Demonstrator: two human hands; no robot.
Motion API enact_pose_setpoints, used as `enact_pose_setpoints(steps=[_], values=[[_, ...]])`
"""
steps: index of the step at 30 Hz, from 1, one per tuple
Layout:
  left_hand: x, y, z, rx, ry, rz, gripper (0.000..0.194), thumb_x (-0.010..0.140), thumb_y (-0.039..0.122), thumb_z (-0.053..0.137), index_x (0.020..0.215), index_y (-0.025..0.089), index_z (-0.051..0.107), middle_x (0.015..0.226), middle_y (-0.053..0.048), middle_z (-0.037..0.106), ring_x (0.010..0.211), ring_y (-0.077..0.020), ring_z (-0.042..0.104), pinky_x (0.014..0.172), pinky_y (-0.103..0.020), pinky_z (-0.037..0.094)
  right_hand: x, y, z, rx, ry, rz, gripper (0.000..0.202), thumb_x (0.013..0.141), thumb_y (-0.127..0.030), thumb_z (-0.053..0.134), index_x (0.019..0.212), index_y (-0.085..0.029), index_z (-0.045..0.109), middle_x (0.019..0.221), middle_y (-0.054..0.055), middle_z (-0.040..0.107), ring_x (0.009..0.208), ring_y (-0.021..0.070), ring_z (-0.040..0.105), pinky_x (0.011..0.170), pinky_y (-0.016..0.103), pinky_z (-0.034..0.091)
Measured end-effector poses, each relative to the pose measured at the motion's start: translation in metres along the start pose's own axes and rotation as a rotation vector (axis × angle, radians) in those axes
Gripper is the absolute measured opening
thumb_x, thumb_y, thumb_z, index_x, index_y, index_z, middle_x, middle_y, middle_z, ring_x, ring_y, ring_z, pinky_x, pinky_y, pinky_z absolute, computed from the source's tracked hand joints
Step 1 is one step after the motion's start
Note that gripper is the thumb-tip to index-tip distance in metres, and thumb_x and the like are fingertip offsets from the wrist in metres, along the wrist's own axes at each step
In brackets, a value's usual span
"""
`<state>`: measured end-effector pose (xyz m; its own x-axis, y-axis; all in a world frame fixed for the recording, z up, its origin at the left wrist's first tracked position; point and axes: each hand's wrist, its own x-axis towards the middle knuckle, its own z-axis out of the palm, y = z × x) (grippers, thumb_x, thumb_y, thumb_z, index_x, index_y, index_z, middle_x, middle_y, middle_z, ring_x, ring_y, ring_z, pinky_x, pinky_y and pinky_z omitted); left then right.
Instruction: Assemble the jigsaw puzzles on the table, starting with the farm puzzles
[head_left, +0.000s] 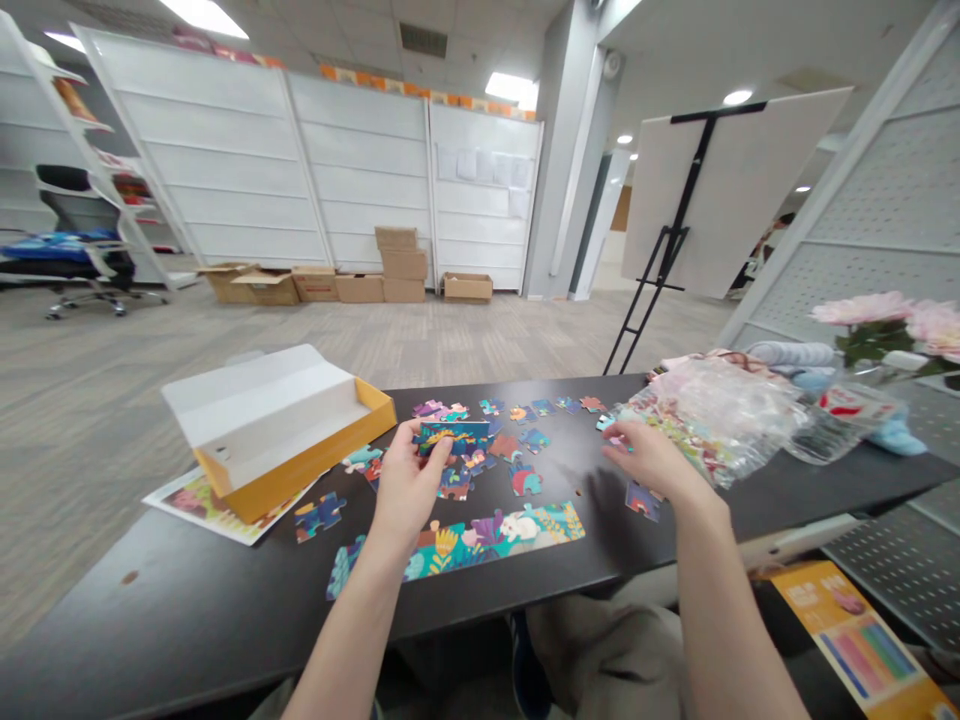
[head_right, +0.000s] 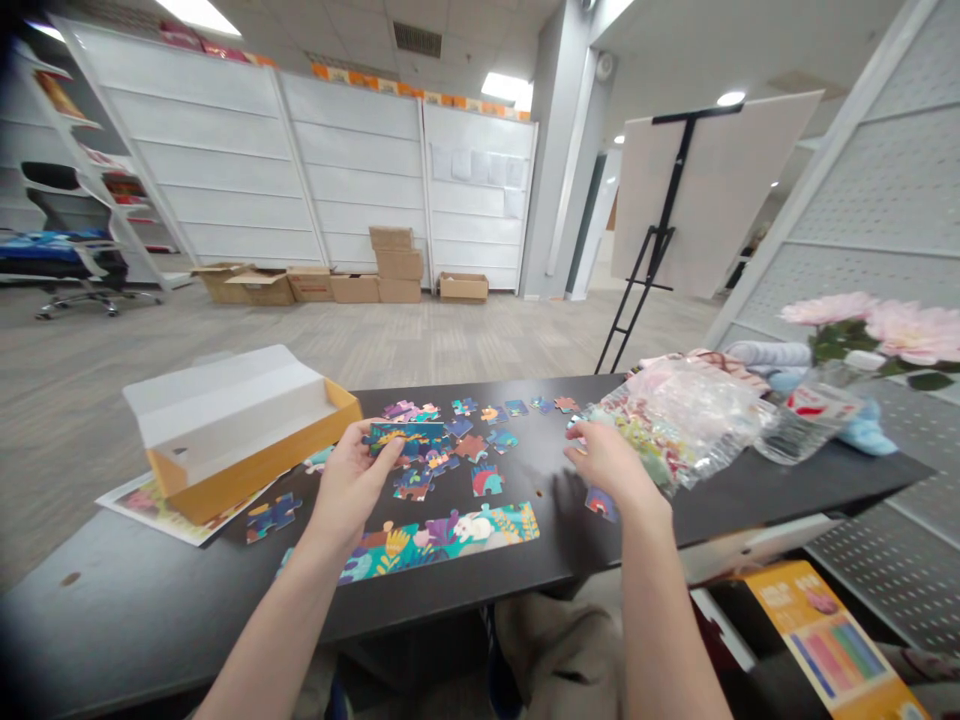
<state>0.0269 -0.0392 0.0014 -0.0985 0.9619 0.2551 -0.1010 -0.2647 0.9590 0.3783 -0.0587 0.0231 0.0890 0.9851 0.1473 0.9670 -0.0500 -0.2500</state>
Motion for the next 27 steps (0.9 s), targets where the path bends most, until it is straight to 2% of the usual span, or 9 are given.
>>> enact_pose_setpoints(steps=[3,5,9,12,14,20,23,27], values=[[0.002,0.001,-0.002,-0.006,0.021,0.009,0.037,0.079,0.042,0.075,0.103,0.02,0.059,0.093,-0.002,0.07,0.076,-0.015,0.069,0.074,-0.027,0.056,0.026,-0.042,0.009,0.016,0.024,-0.181,0.02,0.09,-0.032,0.06,0.103,-0.02,0.072,0.11,0.01,0.072,0.108,0.0253,0.065,0.098,0.033,0.045],[0.003,0.004,-0.003,-0.012,0.025,0.003,0.037,0.079,0.041,0.075,0.104,0.02,0.058,0.093,-0.002,0.07,0.078,-0.0151,0.069,0.075,-0.027,0.057,0.048,-0.067,0.021,0.018,0.003,-0.247,0.024,0.093,-0.037,0.06,0.105,-0.02,0.073,0.115,0.012,0.07,0.111,0.026,0.064,0.102,0.034,0.043],[0.004,0.009,-0.006,-0.015,0.03,-0.037,0.041,0.077,0.043,0.076,0.105,0.02,0.057,0.089,0.0,0.069,0.073,-0.0146,0.069,0.071,-0.027,0.056,0.087,-0.094,0.054,-0.049,-0.094,-0.236,0.053,0.092,-0.053,0.06,0.131,-0.018,0.064,0.14,0.02,0.056,0.128,0.034,0.054,0.108,0.043,0.038],[0.006,0.01,-0.011,-0.022,0.051,-0.034,0.042,0.075,0.044,0.078,0.103,0.02,0.057,0.089,0.0,0.068,0.072,-0.0143,0.068,0.071,-0.028,0.056,0.099,-0.095,0.074,-0.09,-0.202,-0.204,0.069,0.09,-0.066,0.057,0.142,-0.021,0.056,0.147,0.022,0.05,0.132,0.0416,0.048,0.108,0.052,0.037],[0.008,0.01,-0.013,-0.024,0.058,-0.034,0.042,0.075,0.043,0.078,0.103,0.02,0.057,0.089,0.0,0.068,0.071,-0.014,0.067,0.072,-0.028,0.056,0.098,-0.091,0.079,-0.111,-0.213,-0.218,0.069,0.089,-0.068,0.055,0.141,-0.023,0.058,0.143,0.02,0.054,0.131,0.0428,0.048,0.106,0.053,0.037],[0.008,0.01,-0.013,-0.042,0.05,-0.021,0.04,0.076,0.042,0.077,0.104,0.02,0.057,0.09,-0.001,0.068,0.074,-0.0143,0.067,0.072,-0.028,0.056,0.085,-0.078,0.068,-0.123,-0.164,-0.397,0.041,0.094,-0.048,0.06,0.121,-0.018,0.071,0.128,0.016,0.065,0.121,0.0312,0.057,0.106,0.042,0.039],[0.006,0.009,-0.01,-0.049,0.04,-0.006,0.038,0.077,0.041,0.076,0.103,0.02,0.058,0.091,-0.001,0.068,0.075,-0.0141,0.067,0.072,-0.027,0.056,0.078,-0.08,0.067,0.009,-0.161,-0.484,0.043,0.095,-0.043,0.059,0.128,-0.017,0.067,0.129,0.015,0.064,0.117,0.0273,0.06,0.104,0.038,0.042],[0.005,0.006,-0.01,-0.032,0.028,0.004,0.037,0.079,0.041,0.075,0.104,0.02,0.058,0.088,-0.001,0.068,0.075,-0.0142,0.066,0.072,-0.027,0.056,0.068,-0.088,0.07,0.111,-0.208,-0.572,0.048,0.091,-0.047,0.065,0.132,-0.022,0.066,0.138,0.014,0.058,0.124,0.028,0.056,0.108,0.041,0.04]])
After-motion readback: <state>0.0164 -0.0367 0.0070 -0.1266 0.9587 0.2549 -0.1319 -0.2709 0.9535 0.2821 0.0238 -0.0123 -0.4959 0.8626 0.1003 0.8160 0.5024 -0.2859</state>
